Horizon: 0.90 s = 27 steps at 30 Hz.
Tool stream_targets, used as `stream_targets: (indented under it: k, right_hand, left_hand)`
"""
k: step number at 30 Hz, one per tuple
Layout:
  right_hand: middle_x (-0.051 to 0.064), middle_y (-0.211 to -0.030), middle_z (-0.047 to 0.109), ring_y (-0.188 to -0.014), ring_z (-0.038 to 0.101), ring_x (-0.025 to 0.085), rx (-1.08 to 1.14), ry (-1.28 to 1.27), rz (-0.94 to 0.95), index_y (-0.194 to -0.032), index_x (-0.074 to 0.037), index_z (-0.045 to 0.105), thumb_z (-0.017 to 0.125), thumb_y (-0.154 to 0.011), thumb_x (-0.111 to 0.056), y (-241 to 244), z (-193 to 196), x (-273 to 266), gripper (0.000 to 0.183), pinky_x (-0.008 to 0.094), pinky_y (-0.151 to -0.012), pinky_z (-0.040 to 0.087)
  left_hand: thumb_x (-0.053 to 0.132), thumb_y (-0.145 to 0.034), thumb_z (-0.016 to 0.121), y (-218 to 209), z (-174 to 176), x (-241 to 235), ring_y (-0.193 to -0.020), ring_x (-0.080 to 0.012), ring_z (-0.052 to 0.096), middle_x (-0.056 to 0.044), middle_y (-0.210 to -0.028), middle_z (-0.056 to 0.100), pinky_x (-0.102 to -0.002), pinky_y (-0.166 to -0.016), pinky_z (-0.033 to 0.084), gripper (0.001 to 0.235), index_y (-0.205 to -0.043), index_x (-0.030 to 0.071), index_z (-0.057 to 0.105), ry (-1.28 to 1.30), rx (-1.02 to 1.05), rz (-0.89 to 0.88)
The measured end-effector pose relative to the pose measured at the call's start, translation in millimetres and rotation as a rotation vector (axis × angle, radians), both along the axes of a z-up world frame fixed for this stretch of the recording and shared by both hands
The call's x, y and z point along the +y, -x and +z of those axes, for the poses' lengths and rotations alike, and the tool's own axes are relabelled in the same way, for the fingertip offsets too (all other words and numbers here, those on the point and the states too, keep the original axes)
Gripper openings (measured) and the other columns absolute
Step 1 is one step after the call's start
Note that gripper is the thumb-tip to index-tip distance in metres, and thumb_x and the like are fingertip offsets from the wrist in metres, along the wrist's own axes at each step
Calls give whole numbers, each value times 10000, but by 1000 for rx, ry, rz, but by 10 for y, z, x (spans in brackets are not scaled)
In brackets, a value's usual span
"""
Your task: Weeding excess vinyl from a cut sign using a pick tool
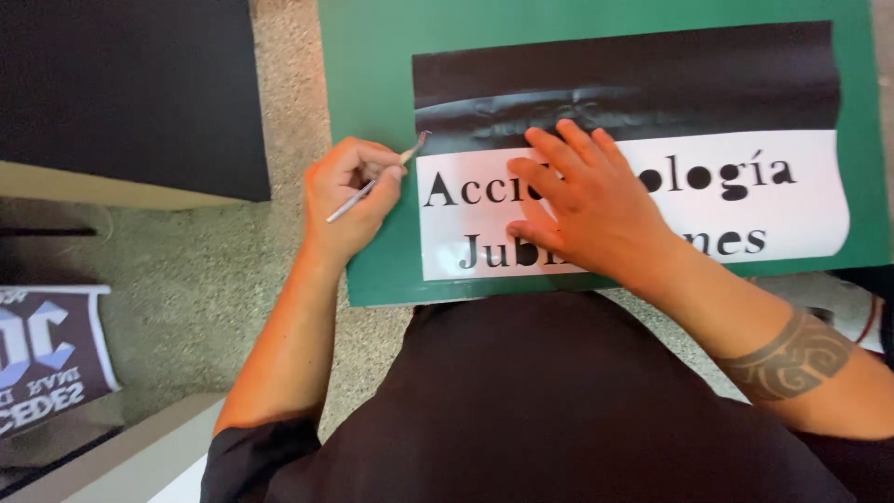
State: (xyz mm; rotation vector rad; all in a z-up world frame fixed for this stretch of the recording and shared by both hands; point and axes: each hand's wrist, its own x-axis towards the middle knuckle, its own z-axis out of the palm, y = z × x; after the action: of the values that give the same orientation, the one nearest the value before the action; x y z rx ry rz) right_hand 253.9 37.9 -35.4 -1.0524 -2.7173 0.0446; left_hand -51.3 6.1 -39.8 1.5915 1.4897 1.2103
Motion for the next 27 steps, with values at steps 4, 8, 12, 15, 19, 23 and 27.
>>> stream_targets:
  k: [4,8,12,15,19,23,27]
  right_hand:
    - [110,-1513,552,-1384,513,390,-38,-40,-20,-1351,-202,582,687,-877,-675,2,24,-10,679,566,-1109,432]
    - [132,-1514,539,-1393,508,406,-22,-56,-14,-1363,-168,568,719,-903,-598,23,39,-46,647,582,-1109,439]
    - [128,-1557,484,-1364,498,421,-15,-37,173,-1462,-247,558,654,-925,-346,129,40,-63,554,587,-1077,436]
    - [53,-1556,484,-1356,485,356,-112,-47,227,-1483,-313,537,664,-832,-330,228,71,-109,664,540,-1086,400]
    - [40,-1423,572,-1286,523,335,-74,-89,127,-1490,-352,579,614,-825,-429,361,40,-160,670,573,-1043,445]
    - [31,-1339,570,-1225,541,355,-66,-98,94,-1457,-301,611,586,-835,-380,445,96,-196,627,590,-995,442]
    - [36,-1341,582,-1223,546,349,-42,-135,86,-1436,-303,631,596,-847,-392,451,84,-224,597,592,-994,449]
  left_hand:
    - [14,-936,683,-25,-9,-110,-639,-61,467,4,-861,671,-231,-602,396,82,-954,94,685,-15,0,-109]
    - [15,-910,671,-36,95,-200,-651,-64,506,-25,-925,705,-235,-617,436,85,-921,97,690,-39,52,-141]
    - [8,-844,658,2,62,-305,-702,-104,572,-2,-820,661,-267,-668,467,110,-860,116,649,-23,127,-151]
    - [-4,-833,670,21,-28,-355,-703,-112,565,-8,-837,664,-273,-688,474,120,-878,107,657,-38,147,-176]
    - [-17,-849,673,22,-60,-347,-796,-138,660,20,-713,568,-286,-706,498,138,-895,108,636,-66,176,-202]
    - [-24,-857,667,27,-65,-332,-757,-139,616,14,-706,555,-290,-711,489,145,-927,101,648,-84,179,-221]
    - [-19,-867,668,28,-52,-338,-721,-132,576,11,-749,579,-284,-680,472,140,-919,108,644,-88,196,-237]
